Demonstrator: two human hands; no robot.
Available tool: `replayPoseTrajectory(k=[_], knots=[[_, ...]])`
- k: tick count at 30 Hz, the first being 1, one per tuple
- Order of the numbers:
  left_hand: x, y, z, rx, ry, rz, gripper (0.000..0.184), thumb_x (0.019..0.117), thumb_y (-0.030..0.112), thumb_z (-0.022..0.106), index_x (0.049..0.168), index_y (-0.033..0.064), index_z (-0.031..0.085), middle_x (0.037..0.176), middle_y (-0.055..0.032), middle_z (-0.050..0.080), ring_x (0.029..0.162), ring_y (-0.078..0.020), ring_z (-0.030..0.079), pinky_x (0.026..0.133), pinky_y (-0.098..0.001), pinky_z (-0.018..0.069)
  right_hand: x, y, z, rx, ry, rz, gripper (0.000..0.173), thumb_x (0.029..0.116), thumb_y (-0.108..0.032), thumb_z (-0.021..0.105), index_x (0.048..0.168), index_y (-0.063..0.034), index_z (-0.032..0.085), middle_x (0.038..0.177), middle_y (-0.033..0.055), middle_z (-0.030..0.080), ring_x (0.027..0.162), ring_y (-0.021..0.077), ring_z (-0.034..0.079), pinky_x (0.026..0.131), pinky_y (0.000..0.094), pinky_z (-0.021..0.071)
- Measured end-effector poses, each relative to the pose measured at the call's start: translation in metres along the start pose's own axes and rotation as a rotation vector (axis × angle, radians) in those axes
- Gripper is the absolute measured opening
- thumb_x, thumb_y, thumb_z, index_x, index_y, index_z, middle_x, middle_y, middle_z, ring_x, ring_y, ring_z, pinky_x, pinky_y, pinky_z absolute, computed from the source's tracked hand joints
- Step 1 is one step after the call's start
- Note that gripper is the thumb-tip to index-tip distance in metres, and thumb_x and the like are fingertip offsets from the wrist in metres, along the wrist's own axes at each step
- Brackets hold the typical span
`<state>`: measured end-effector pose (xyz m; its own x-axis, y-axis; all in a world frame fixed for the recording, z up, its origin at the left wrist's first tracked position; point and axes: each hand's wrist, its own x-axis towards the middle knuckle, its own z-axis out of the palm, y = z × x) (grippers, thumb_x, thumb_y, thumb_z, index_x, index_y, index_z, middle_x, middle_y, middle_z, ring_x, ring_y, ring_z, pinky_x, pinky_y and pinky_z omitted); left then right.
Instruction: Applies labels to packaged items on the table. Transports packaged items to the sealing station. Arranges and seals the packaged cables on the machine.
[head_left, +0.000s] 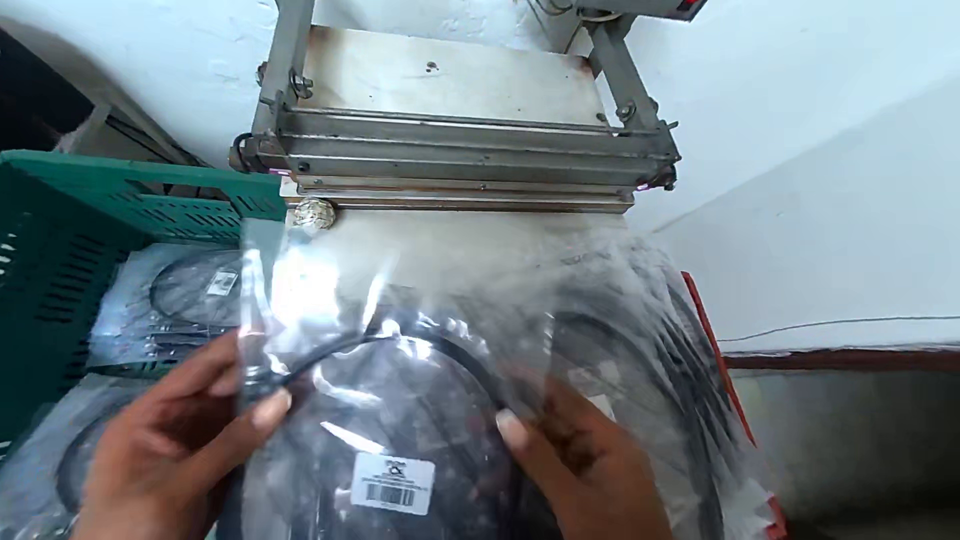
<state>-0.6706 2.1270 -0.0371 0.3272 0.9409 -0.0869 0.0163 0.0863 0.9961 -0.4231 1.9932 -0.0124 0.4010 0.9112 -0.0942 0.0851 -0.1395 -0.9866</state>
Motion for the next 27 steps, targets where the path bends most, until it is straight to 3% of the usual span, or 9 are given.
replayPoseTrajectory(k=[1, 3, 6, 7, 9, 12, 15, 20, 27], knots=[[0.012, -0.004, 0.013, 0.056, 0.060, -0.010, 0.013, 0.0987, 0.020, 0.062, 0.106, 0.0218, 0.073, 0.085, 0.0109, 0.072, 0.072, -0.0009, 0.067, 0.064, -0.0185, 0.0583, 0.006, -0.001, 0.003, 0.023, 0.057, 0.028, 0.021, 0.0997, -0.010, 0.065, 0.114, 0.0053, 0.067, 0.089, 0.0048, 0.077, 0.075, 0.0116, 0.075, 0.065, 0.0294, 0.0656], [0.036, -0.008, 0.032, 0.105, 0.139, -0.075, 0.026, 0.1025, 0.027, 0.057, 0.082, 0.0205, 0.072, 0.067, 0.0081, 0.066, 0.055, -0.0004, 0.060, 0.049, -0.0179, 0.0526, 0.021, 0.005, -0.005, -0.071, 0.111, -0.067, 0.016, 0.1011, -0.013, 0.063, 0.096, -0.0015, 0.072, 0.077, -0.0014, 0.074, 0.066, 0.0046, 0.071, 0.060, 0.0225, 0.0622], [0.066, -0.006, 0.043, 0.066, 0.082, -0.214, 0.031, 0.1056, 0.027, 0.055, 0.086, 0.0149, 0.075, 0.073, 0.0043, 0.069, 0.056, -0.0018, 0.059, 0.051, -0.0181, 0.0509, 0.057, 0.008, -0.032, -0.387, 0.189, -0.145, 0.021, 0.0979, -0.028, 0.068, 0.082, -0.0154, 0.072, 0.061, -0.0136, 0.060, 0.051, -0.0080, 0.052, 0.047, 0.0108, 0.0443], [0.079, -0.005, 0.049, 0.043, 0.075, -0.248, 0.031, 0.1063, 0.025, 0.054, 0.086, 0.0130, 0.074, 0.071, 0.0041, 0.066, 0.054, -0.0013, 0.054, 0.049, -0.0169, 0.0468, 0.073, 0.007, -0.039, -0.452, 0.199, -0.109, 0.022, 0.0977, -0.030, 0.069, 0.081, -0.0157, 0.070, 0.058, -0.0128, 0.056, 0.048, -0.0067, 0.047, 0.044, 0.0126, 0.0401], [0.105, -0.008, 0.061, 0.054, 0.079, -0.250, 0.028, 0.1039, 0.025, 0.059, 0.085, 0.0095, 0.073, 0.065, 0.0028, 0.060, 0.050, -0.0026, 0.049, 0.047, -0.0180, 0.0431, 0.109, 0.005, -0.050, -0.485, 0.229, 0.039, 0.021, 0.0969, -0.030, 0.071, 0.086, -0.0118, 0.073, 0.061, -0.0070, 0.061, 0.049, 0.0000, 0.050, 0.047, 0.0207, 0.0426], [0.138, -0.018, 0.082, 0.204, 0.142, -0.179, 0.031, 0.0990, 0.031, 0.068, 0.079, 0.0083, 0.072, 0.065, 0.0009, 0.064, 0.054, -0.0068, 0.057, 0.055, -0.0265, 0.0514, 0.153, 0.013, -0.057, -0.491, 0.294, 0.146, 0.026, 0.0984, -0.033, 0.069, 0.088, -0.0090, 0.075, 0.067, -0.0017, 0.067, 0.054, 0.0057, 0.057, 0.053, 0.0284, 0.0493], [0.157, -0.025, 0.093, 0.201, 0.186, -0.218, 0.034, 0.0981, 0.033, 0.069, 0.076, 0.0082, 0.070, 0.063, -0.0005, 0.063, 0.052, -0.0081, 0.055, 0.052, -0.0275, 0.0491, 0.170, 0.021, -0.060, -0.545, 0.318, 0.183, 0.032, 0.1016, -0.034, 0.064, 0.088, -0.0066, 0.075, 0.071, 0.0037, 0.066, 0.061, 0.0124, 0.058, 0.060, 0.0376, 0.0487], [0.157, -0.026, 0.098, 0.165, 0.213, -0.265, 0.033, 0.0979, 0.032, 0.070, 0.074, 0.0095, 0.070, 0.063, 0.0005, 0.063, 0.052, -0.0070, 0.055, 0.051, -0.0258, 0.0490, 0.179, 0.027, -0.061, -0.539, 0.349, 0.190, 0.030, 0.1004, -0.034, 0.066, 0.084, -0.0100, 0.075, 0.069, -0.0016, 0.065, 0.059, 0.0058, 0.055, 0.058, 0.0303, 0.0459], [0.158, -0.029, 0.094, 0.127, 0.202, -0.205, 0.033, 0.0974, 0.030, 0.071, 0.073, 0.0085, 0.069, 0.062, 0.0001, 0.063, 0.052, -0.0069, 0.056, 0.051, -0.0249, 0.0497, 0.182, 0.028, -0.059, -0.571, 0.333, 0.183, 0.031, 0.0989, -0.036, 0.068, 0.086, -0.0085, 0.074, 0.069, 0.0013, 0.065, 0.060, 0.0092, 0.056, 0.060, 0.0343, 0.0458]])
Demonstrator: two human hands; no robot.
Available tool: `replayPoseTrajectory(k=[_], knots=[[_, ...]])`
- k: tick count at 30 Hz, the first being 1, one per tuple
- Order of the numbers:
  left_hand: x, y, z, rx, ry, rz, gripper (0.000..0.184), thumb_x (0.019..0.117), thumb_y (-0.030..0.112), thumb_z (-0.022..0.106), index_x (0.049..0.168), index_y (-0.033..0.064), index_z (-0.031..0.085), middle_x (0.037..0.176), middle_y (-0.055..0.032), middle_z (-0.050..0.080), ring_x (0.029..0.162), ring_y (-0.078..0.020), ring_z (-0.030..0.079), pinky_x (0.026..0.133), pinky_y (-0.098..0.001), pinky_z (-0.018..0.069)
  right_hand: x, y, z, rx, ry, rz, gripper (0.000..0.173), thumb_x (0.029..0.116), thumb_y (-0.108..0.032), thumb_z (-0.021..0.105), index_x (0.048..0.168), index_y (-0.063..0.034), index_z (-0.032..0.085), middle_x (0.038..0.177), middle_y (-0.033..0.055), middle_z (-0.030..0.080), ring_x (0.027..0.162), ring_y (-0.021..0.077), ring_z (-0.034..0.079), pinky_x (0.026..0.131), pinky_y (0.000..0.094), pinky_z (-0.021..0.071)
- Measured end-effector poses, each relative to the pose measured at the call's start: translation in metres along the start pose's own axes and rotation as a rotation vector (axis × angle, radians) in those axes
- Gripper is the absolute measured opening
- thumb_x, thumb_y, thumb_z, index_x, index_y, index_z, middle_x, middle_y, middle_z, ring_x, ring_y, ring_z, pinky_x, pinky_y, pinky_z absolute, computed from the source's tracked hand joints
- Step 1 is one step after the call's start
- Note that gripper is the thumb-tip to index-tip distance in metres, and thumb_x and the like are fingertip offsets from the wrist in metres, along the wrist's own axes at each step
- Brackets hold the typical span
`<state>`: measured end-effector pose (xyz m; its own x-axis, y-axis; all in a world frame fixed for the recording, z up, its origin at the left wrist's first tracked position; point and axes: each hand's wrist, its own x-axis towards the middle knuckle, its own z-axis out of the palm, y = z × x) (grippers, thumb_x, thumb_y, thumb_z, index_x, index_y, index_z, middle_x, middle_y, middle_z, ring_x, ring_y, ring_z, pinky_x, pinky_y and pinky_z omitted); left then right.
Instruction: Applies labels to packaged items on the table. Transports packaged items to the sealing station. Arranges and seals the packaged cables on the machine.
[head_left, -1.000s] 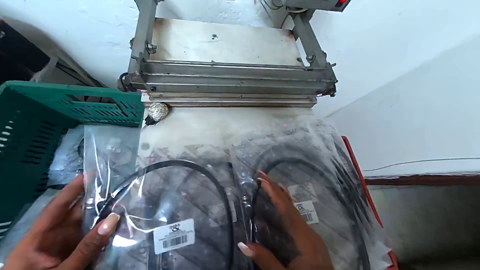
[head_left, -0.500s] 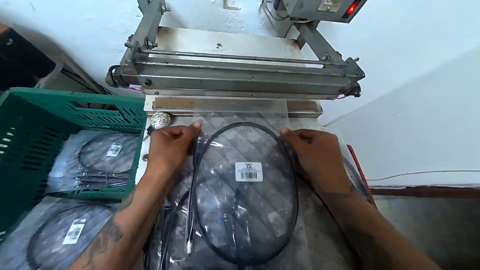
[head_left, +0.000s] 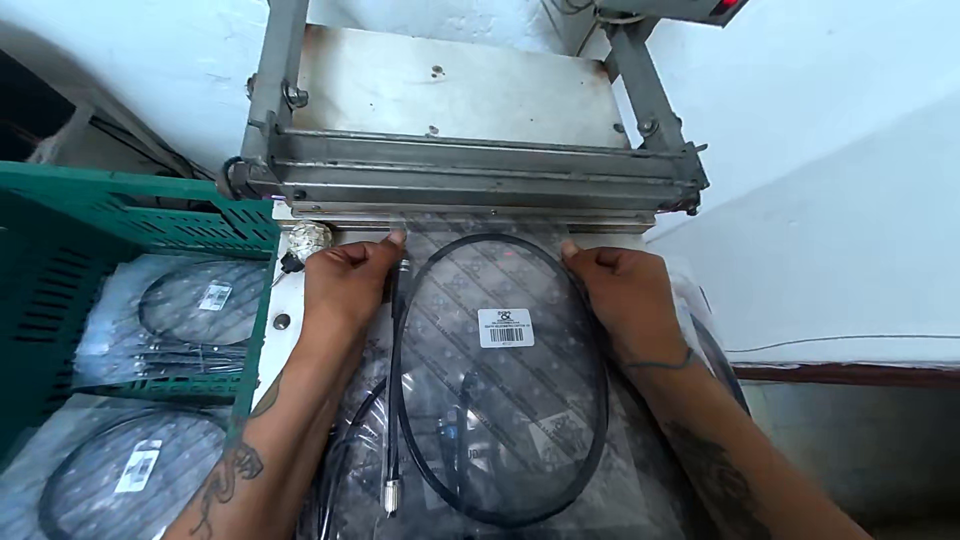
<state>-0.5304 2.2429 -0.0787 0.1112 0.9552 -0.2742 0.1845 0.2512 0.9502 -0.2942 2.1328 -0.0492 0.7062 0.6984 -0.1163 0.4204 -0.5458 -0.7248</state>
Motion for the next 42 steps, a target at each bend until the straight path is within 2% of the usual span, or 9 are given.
replayPoseTrajectory(k=[8, 11, 13, 15, 21, 29, 33, 36, 42], knots=[[-0.014, 0.003, 0.006, 0.209, 0.048, 0.186, 0.035, 0.0995, 0.037, 0.067, 0.081, 0.0072, 0.070, 0.067, -0.0009, 0.063, 0.057, -0.0089, 0.055, 0.058, -0.0330, 0.0474, 0.002, -0.009, -0.013, -0.045, -0.096, 0.044, 0.037, 0.1006, -0.037, 0.066, 0.093, -0.0018, 0.075, 0.081, 0.0132, 0.067, 0.073, 0.0240, 0.061, 0.069, 0.0500, 0.0486], [-0.074, 0.009, -0.022, 0.445, -0.034, 0.486, 0.033, 0.1023, 0.043, 0.060, 0.106, 0.0140, 0.075, 0.095, 0.0020, 0.073, 0.086, -0.0095, 0.069, 0.076, -0.0364, 0.0576, -0.041, -0.003, -0.046, -0.134, 0.060, -0.209, 0.035, 0.1027, -0.037, 0.061, 0.096, -0.0048, 0.074, 0.078, 0.0097, 0.069, 0.067, 0.0206, 0.063, 0.064, 0.0466, 0.0525], [-0.118, -0.009, -0.053, 0.709, -0.009, 0.581, 0.057, 0.0954, 0.056, 0.061, 0.134, 0.0139, 0.066, 0.131, -0.0086, 0.067, 0.122, -0.0284, 0.062, 0.101, -0.0531, 0.0502, -0.076, 0.009, -0.062, -0.280, 0.201, -0.426, 0.036, 0.1016, -0.038, 0.063, 0.117, -0.0063, 0.070, 0.098, 0.0099, 0.074, 0.083, 0.0205, 0.072, 0.076, 0.0463, 0.0588], [-0.145, -0.028, -0.080, 0.855, 0.053, 0.484, 0.086, 0.0855, 0.060, 0.071, 0.136, -0.0069, 0.054, 0.127, -0.0361, 0.056, 0.114, -0.0555, 0.055, 0.094, -0.0696, 0.0442, -0.110, 0.011, -0.055, -0.381, 0.152, -0.647, 0.064, 0.0997, -0.046, 0.061, 0.144, -0.0013, 0.053, 0.136, 0.0194, 0.063, 0.123, 0.0320, 0.064, 0.107, 0.0579, 0.0467], [-0.164, -0.045, -0.081, 1.019, 0.058, 0.349, 0.062, 0.0968, 0.044, 0.059, 0.125, -0.0113, 0.058, 0.110, -0.0337, 0.059, 0.097, -0.0516, 0.063, 0.083, -0.0628, 0.0531, -0.176, 0.005, 0.028, -0.419, -0.502, -1.154, 0.020, 0.0976, -0.036, 0.061, 0.098, -0.0190, 0.071, 0.123, 0.0042, 0.069, 0.136, 0.0287, 0.053, 0.116, 0.0550, 0.0384], [-0.166, -0.032, -0.100, 1.001, 0.017, 0.280, 0.043, 0.1060, 0.019, 0.050, 0.135, -0.0129, 0.053, 0.119, -0.0366, 0.062, 0.101, -0.0533, 0.067, 0.083, -0.0659, 0.0542, -0.178, 0.055, -0.009, -0.471, -0.280, -1.180, 0.029, 0.1037, -0.038, 0.053, 0.087, -0.0203, 0.068, 0.117, -0.0010, 0.070, 0.134, 0.0218, 0.053, 0.122, 0.0496, 0.0268], [-0.160, -0.037, -0.141, 0.517, 0.005, 0.451, 0.042, 0.1047, 0.013, 0.054, 0.138, -0.0111, 0.046, 0.120, -0.0157, 0.063, 0.098, -0.0123, 0.065, 0.085, -0.0289, 0.0566, -0.184, 0.052, -0.015, -0.173, -0.321, -0.891, 0.045, 0.0988, -0.045, 0.065, 0.125, -0.0082, 0.063, 0.129, 0.0137, 0.066, 0.134, 0.0235, 0.056, 0.118, 0.0407, 0.0392], [-0.147, -0.020, -0.146, -0.057, -0.270, 0.289, 0.054, 0.0948, 0.007, 0.064, 0.145, 0.0149, 0.046, 0.125, 0.0138, 0.067, 0.106, -0.0010, 0.067, 0.090, -0.0217, 0.0578, -0.184, 0.024, -0.019, 0.305, -0.359, -0.496, 0.071, 0.0941, -0.036, 0.074, 0.141, 0.0103, 0.049, 0.132, 0.0177, 0.066, 0.118, 0.0163, 0.067, 0.100, 0.0331, 0.0584], [-0.092, -0.017, -0.090, -0.104, -0.181, -0.055, 0.033, 0.1067, 0.021, 0.049, 0.089, 0.0132, 0.076, 0.076, 0.0013, 0.072, 0.062, -0.0035, 0.065, 0.058, -0.0197, 0.0559, -0.158, 0.013, -0.005, 0.360, -0.146, -0.319, 0.016, 0.0992, -0.019, 0.067, 0.093, -0.0071, 0.074, 0.073, -0.0065, 0.071, 0.061, -0.0035, 0.062, 0.056, 0.0134, 0.0530]])
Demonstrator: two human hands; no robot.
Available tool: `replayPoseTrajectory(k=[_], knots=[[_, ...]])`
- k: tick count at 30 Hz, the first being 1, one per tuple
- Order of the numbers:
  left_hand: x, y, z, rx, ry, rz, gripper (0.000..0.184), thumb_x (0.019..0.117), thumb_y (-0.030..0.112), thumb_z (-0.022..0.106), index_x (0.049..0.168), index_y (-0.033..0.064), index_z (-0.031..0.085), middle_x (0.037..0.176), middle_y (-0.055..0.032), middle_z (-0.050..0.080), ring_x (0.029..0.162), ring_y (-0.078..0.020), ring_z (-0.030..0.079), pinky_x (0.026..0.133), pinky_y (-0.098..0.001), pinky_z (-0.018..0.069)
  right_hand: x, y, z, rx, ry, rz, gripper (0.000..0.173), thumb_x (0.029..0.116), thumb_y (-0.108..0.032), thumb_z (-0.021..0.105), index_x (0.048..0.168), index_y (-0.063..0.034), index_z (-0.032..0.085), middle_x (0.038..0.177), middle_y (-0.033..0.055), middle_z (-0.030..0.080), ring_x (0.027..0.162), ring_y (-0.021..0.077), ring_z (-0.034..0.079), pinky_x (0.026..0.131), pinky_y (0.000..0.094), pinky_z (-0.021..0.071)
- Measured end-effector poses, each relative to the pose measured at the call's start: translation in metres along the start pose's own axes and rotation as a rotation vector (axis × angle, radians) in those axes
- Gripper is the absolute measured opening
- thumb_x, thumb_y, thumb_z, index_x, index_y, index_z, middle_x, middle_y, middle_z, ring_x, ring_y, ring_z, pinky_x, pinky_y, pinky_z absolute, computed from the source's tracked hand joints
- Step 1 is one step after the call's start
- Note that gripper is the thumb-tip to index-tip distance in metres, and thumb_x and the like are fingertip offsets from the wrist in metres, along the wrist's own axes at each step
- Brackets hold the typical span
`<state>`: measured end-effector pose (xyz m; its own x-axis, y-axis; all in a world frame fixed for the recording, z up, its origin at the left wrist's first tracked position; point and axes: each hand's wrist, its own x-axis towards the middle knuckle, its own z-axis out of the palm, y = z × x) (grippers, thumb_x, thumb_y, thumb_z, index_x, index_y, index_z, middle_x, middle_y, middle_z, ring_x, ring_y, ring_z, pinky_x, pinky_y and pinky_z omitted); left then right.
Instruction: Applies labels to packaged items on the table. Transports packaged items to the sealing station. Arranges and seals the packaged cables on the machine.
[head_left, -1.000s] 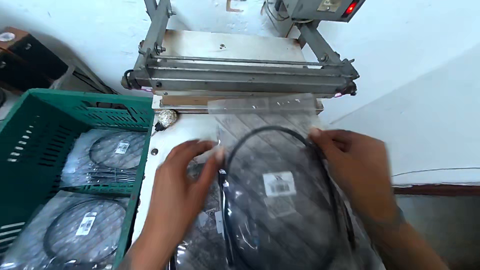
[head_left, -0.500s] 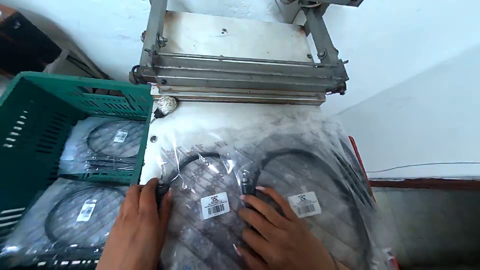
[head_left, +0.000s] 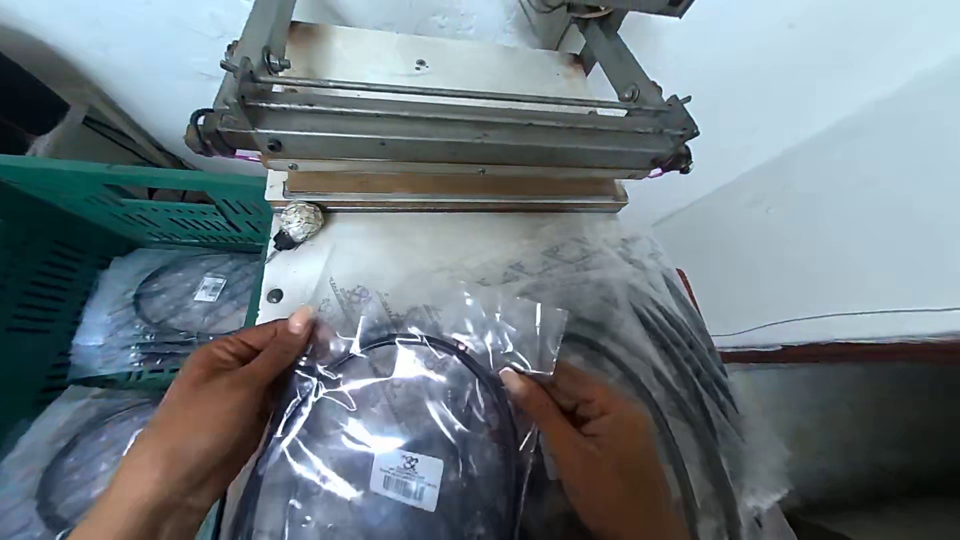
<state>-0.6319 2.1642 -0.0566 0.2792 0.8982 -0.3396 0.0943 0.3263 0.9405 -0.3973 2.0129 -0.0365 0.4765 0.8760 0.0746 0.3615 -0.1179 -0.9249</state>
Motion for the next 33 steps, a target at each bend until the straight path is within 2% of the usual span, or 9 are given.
replayPoseTrajectory(k=[3, 6, 8, 11, 17, 24, 27, 30, 33], knots=[[0.019, 0.013, 0.014, 0.118, 0.026, 0.019, 0.025, 0.1027, 0.016, 0.059, 0.083, 0.0114, 0.075, 0.068, 0.0028, 0.065, 0.053, -0.0021, 0.054, 0.051, -0.0171, 0.0476, 0.032, -0.001, -0.018, -0.204, 0.084, -0.023, 0.013, 0.0940, -0.026, 0.073, 0.089, -0.0145, 0.073, 0.065, -0.0123, 0.064, 0.053, -0.0071, 0.053, 0.048, 0.0124, 0.0447], [0.050, 0.023, 0.035, 0.301, 0.083, 0.199, 0.022, 0.1007, 0.022, 0.065, 0.086, 0.0091, 0.075, 0.070, 0.0029, 0.068, 0.055, -0.0043, 0.059, 0.055, -0.0232, 0.0528, 0.090, 0.003, -0.028, -0.283, 0.126, 0.100, 0.018, 0.0916, -0.029, 0.077, 0.092, -0.0110, 0.075, 0.072, -0.0057, 0.070, 0.058, 0.0005, 0.061, 0.055, 0.0234, 0.0529], [0.077, 0.023, 0.051, 0.297, 0.106, 0.168, 0.026, 0.1006, 0.025, 0.066, 0.084, 0.0070, 0.073, 0.068, -0.0001, 0.067, 0.055, -0.0071, 0.060, 0.057, -0.0281, 0.0551, 0.126, 0.014, -0.026, -0.297, 0.141, 0.198, 0.022, 0.0927, -0.032, 0.077, 0.090, -0.0095, 0.076, 0.075, -0.0018, 0.072, 0.061, 0.0046, 0.061, 0.060, 0.0292, 0.0513], [0.100, 0.018, 0.066, 0.262, 0.138, 0.057, 0.028, 0.0995, 0.026, 0.068, 0.080, 0.0058, 0.072, 0.065, -0.0019, 0.065, 0.053, -0.0085, 0.058, 0.054, -0.0285, 0.0518, 0.154, 0.023, -0.022, -0.297, 0.153, 0.317, 0.024, 0.0955, -0.032, 0.073, 0.087, -0.0096, 0.077, 0.075, -0.0005, 0.071, 0.063, 0.0077, 0.061, 0.062, 0.0334, 0.0489], [0.102, 0.020, 0.069, 0.157, 0.189, -0.017, 0.027, 0.0990, 0.026, 0.069, 0.080, 0.0073, 0.073, 0.066, -0.0008, 0.066, 0.053, -0.0070, 0.059, 0.053, -0.0246, 0.0518, 0.169, 0.029, -0.016, -0.289, 0.134, 0.369, 0.027, 0.0975, -0.033, 0.071, 0.086, -0.0085, 0.076, 0.072, -0.0003, 0.069, 0.060, 0.0068, 0.057, 0.059, 0.0311, 0.0471], [0.103, 0.013, 0.065, 0.101, 0.168, 0.052, 0.027, 0.0989, 0.024, 0.069, 0.079, 0.0068, 0.073, 0.066, -0.0003, 0.067, 0.053, -0.0065, 0.060, 0.053, -0.0240, 0.0532, 0.170, 0.031, -0.014, -0.315, 0.119, 0.354, 0.027, 0.0972, -0.032, 0.071, 0.087, -0.0074, 0.074, 0.074, 0.0011, 0.068, 0.064, 0.0082, 0.059, 0.064, 0.0338, 0.0489], [0.104, 0.012, 0.067, 0.106, 0.182, 0.058, 0.027, 0.0991, 0.026, 0.069, 0.080, 0.0066, 0.073, 0.068, -0.0009, 0.069, 0.055, -0.0068, 0.062, 0.055, -0.0251, 0.0557, 0.171, 0.032, -0.014, -0.318, 0.111, 0.343, 0.027, 0.0971, -0.032, 0.072, 0.088, -0.0065, 0.075, 0.075, 0.0031, 0.068, 0.065, 0.0112, 0.059, 0.065, 0.0371, 0.0488], [0.106, 0.012, 0.071, 0.244, 0.223, 0.036, 0.029, 0.0992, 0.031, 0.068, 0.083, 0.0072, 0.073, 0.068, 0.0001, 0.066, 0.055, -0.0061, 0.057, 0.057, -0.0278, 0.0503, 0.174, 0.035, -0.013, -0.330, 0.083, 0.366, 0.030, 0.0971, -0.032, 0.071, 0.091, -0.0034, 0.075, 0.082, 0.0087, 0.071, 0.073, 0.0182, 0.063, 0.072, 0.0447, 0.0515], [0.090, 0.016, 0.072, 0.276, 0.206, 0.144, 0.033, 0.1007, 0.034, 0.066, 0.084, 0.0067, 0.072, 0.070, -0.0023, 0.064, 0.059, -0.0105, 0.057, 0.060, -0.0342, 0.0508, 0.164, 0.023, -0.022, -0.334, 0.071, 0.339, 0.032, 0.0989, -0.033, 0.069, 0.090, -0.0024, 0.075, 0.082, 0.0106, 0.070, 0.073, 0.0215, 0.062, 0.070, 0.0474, 0.0503]])
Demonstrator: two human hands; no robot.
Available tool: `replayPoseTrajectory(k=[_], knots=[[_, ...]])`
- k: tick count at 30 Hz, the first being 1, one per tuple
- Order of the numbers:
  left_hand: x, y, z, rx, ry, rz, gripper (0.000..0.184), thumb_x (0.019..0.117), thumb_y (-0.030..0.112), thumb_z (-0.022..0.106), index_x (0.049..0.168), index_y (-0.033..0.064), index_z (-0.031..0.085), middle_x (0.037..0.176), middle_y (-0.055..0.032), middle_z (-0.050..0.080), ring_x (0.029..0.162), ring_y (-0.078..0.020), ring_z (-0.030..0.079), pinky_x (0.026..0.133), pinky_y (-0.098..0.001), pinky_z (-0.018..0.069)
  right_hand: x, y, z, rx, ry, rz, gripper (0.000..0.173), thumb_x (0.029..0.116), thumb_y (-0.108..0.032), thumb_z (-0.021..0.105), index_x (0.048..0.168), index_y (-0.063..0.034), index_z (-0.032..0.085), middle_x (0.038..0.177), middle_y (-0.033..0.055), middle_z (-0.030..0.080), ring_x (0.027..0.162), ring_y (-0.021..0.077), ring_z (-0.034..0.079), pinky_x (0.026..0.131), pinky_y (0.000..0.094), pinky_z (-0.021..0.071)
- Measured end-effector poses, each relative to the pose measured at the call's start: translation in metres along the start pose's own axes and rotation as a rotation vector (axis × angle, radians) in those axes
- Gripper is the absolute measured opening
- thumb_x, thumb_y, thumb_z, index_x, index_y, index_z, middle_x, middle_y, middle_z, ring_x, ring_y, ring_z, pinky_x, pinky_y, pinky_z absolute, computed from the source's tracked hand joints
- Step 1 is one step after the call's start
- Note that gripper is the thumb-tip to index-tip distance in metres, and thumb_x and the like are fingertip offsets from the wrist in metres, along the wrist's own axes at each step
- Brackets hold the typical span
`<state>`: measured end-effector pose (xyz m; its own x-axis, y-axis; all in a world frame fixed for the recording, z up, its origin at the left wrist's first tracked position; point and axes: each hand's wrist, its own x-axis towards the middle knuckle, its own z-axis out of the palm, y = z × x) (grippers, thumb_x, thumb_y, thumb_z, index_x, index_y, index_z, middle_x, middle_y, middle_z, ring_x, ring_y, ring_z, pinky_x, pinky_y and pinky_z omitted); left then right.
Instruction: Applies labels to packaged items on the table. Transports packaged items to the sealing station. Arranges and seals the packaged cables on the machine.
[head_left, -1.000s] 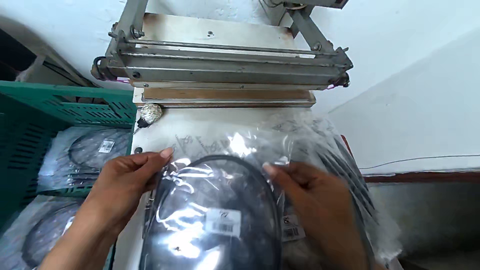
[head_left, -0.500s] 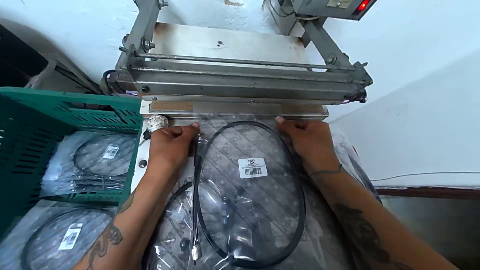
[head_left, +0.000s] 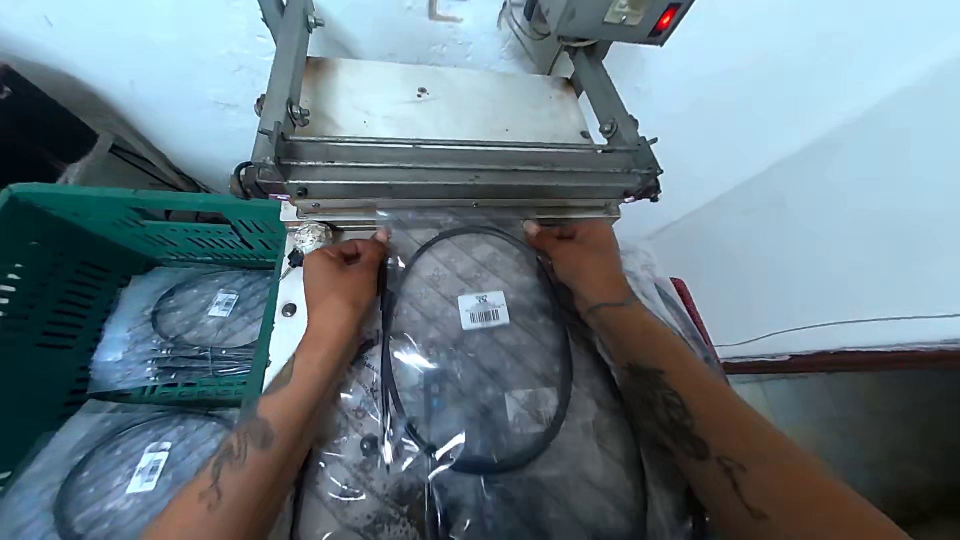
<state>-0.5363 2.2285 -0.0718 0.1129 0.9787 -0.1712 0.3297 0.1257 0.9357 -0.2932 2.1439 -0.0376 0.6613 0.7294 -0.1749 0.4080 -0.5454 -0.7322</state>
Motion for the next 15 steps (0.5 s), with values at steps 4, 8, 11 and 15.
replayPoseTrajectory(k=[4, 8, 11, 15], knots=[[-0.089, -0.007, -0.040, 0.280, -0.011, 0.419, 0.036, 0.1006, 0.044, 0.061, 0.125, 0.0191, 0.071, 0.120, 0.0046, 0.072, 0.107, -0.0082, 0.068, 0.091, -0.0356, 0.0587, -0.068, 0.008, -0.042, -0.161, 0.218, -0.281, 0.025, 0.0986, -0.035, 0.068, 0.100, -0.0100, 0.074, 0.087, 0.0034, 0.074, 0.077, 0.0148, 0.069, 0.073, 0.0430, 0.0577], [-0.142, -0.043, -0.088, 0.676, -0.008, 0.269, 0.116, 0.0846, 0.062, 0.070, 0.156, -0.0134, 0.020, 0.157, -0.0448, 0.021, 0.144, -0.0635, 0.026, 0.115, -0.0714, 0.0265, -0.144, 0.015, -0.001, -0.419, 0.065, -0.951, 0.048, 0.0971, -0.047, 0.065, 0.127, -0.0102, 0.069, 0.137, 0.0190, 0.061, 0.137, 0.0381, 0.050, 0.114, 0.0682, 0.0305], [-0.154, -0.050, -0.098, 0.749, -0.091, -0.017, 0.097, 0.0955, 0.057, 0.061, 0.154, -0.0126, 0.027, 0.129, -0.0400, 0.058, 0.113, -0.0573, 0.061, 0.095, -0.0700, 0.0476, -0.168, 0.014, 0.054, -0.451, -0.397, -1.283, 0.041, 0.0957, -0.056, 0.061, 0.098, -0.0161, 0.072, 0.114, 0.0063, 0.071, 0.127, 0.0283, 0.060, 0.117, 0.0572, 0.0373], [-0.153, -0.063, -0.133, 0.648, -0.025, 0.040, 0.052, 0.1033, 0.034, 0.058, 0.129, -0.0103, 0.058, 0.097, -0.0258, 0.070, 0.084, -0.0364, 0.071, 0.077, -0.0578, 0.0565, -0.159, 0.037, 0.047, -0.421, -0.460, -1.269, 0.045, 0.1026, -0.054, 0.051, 0.090, -0.0149, 0.069, 0.099, 0.0024, 0.069, 0.114, 0.0222, 0.064, 0.120, 0.0482, 0.0343]])
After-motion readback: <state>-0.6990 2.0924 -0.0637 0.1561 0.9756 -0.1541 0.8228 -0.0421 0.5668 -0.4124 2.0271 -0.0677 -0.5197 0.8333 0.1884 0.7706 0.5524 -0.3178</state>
